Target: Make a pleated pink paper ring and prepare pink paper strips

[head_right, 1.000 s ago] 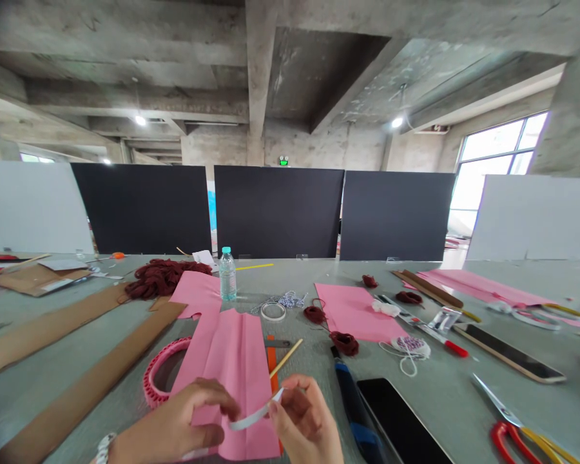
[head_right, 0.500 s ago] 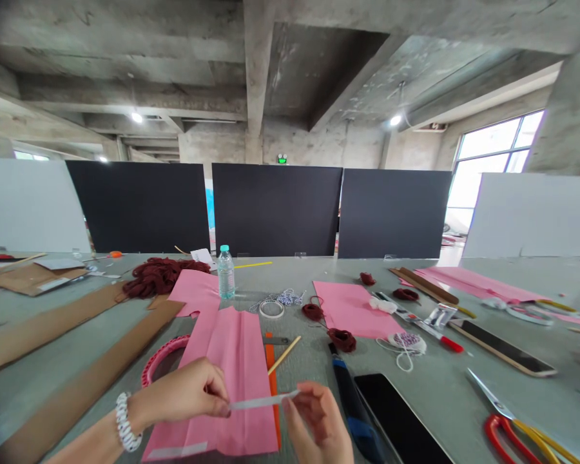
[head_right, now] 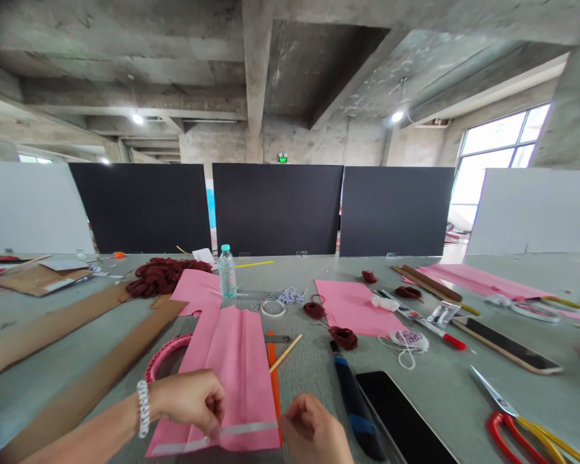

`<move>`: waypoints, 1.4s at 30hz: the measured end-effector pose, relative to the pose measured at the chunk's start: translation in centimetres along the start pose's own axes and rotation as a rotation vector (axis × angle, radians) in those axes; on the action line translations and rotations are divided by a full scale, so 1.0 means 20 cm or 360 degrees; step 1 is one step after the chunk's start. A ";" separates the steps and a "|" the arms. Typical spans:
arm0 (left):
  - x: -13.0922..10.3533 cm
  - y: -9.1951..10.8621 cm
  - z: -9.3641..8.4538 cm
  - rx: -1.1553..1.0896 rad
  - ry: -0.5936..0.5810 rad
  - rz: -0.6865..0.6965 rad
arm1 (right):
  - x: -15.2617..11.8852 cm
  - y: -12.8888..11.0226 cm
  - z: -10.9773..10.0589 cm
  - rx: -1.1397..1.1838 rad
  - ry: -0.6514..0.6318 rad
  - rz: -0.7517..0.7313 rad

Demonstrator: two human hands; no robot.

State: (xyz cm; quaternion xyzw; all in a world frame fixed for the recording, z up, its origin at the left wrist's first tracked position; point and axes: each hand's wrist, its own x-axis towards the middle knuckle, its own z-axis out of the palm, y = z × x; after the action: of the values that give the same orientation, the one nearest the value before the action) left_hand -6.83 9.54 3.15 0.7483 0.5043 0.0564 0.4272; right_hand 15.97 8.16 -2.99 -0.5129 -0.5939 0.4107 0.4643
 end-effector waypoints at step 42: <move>0.09 -0.01 0.09 0.0704 0.0019 -0.0110 | 0.02 0.04 0.03 -0.0410 -0.0274 -0.0054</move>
State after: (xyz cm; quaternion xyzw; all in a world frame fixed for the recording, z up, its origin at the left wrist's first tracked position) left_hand -5.18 9.97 1.36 0.8058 0.5322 -0.0657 0.2513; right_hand 15.60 8.62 -3.83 -0.5212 -0.6878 0.3656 0.3488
